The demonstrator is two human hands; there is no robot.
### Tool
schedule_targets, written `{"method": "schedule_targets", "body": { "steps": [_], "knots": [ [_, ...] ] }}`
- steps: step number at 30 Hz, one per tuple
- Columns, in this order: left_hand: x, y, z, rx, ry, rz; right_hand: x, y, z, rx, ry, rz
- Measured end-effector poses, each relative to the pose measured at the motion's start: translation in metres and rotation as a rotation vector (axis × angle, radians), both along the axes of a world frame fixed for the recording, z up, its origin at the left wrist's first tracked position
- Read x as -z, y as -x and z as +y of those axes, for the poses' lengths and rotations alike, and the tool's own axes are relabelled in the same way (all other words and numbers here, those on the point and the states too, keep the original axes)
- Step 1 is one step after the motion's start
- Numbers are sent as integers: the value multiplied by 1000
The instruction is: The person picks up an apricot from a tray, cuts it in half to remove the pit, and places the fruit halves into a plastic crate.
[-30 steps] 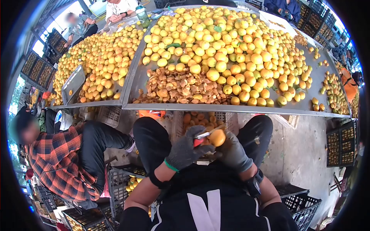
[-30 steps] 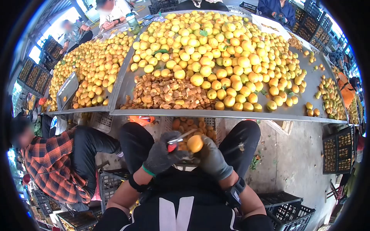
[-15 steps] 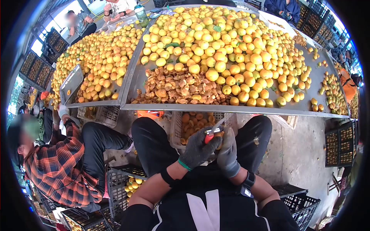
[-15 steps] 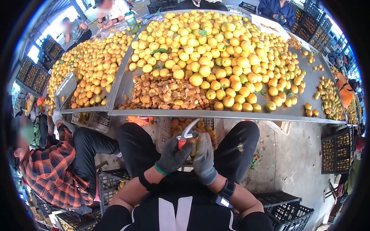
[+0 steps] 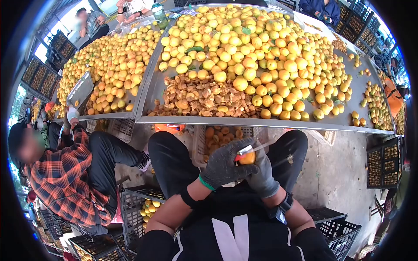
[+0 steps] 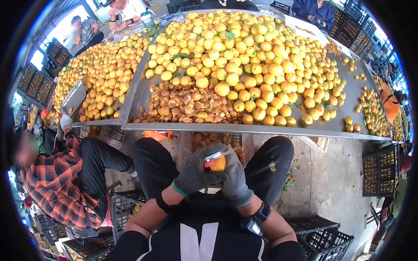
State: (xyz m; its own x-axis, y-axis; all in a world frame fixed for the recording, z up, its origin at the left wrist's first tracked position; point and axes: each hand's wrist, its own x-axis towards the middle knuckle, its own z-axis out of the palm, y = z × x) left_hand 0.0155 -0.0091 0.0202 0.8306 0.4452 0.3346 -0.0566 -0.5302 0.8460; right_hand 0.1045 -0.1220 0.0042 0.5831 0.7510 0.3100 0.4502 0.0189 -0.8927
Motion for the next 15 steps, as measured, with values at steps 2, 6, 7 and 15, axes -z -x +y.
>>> {"method": "schedule_targets", "body": {
  "steps": [2,6,7,15],
  "knots": [
    [2,1,1,68,-43,116,23,-3,0,4,25,-44],
    [6,-4,-8,41,66,54,28,-4,8,180,-108,-143],
    [5,-6,-10,1,86,21,28,-5,12,287,-141,-303],
    [11,-7,-19,-74,659,18,12,-10,21,317,-174,-200]
  ]
}}
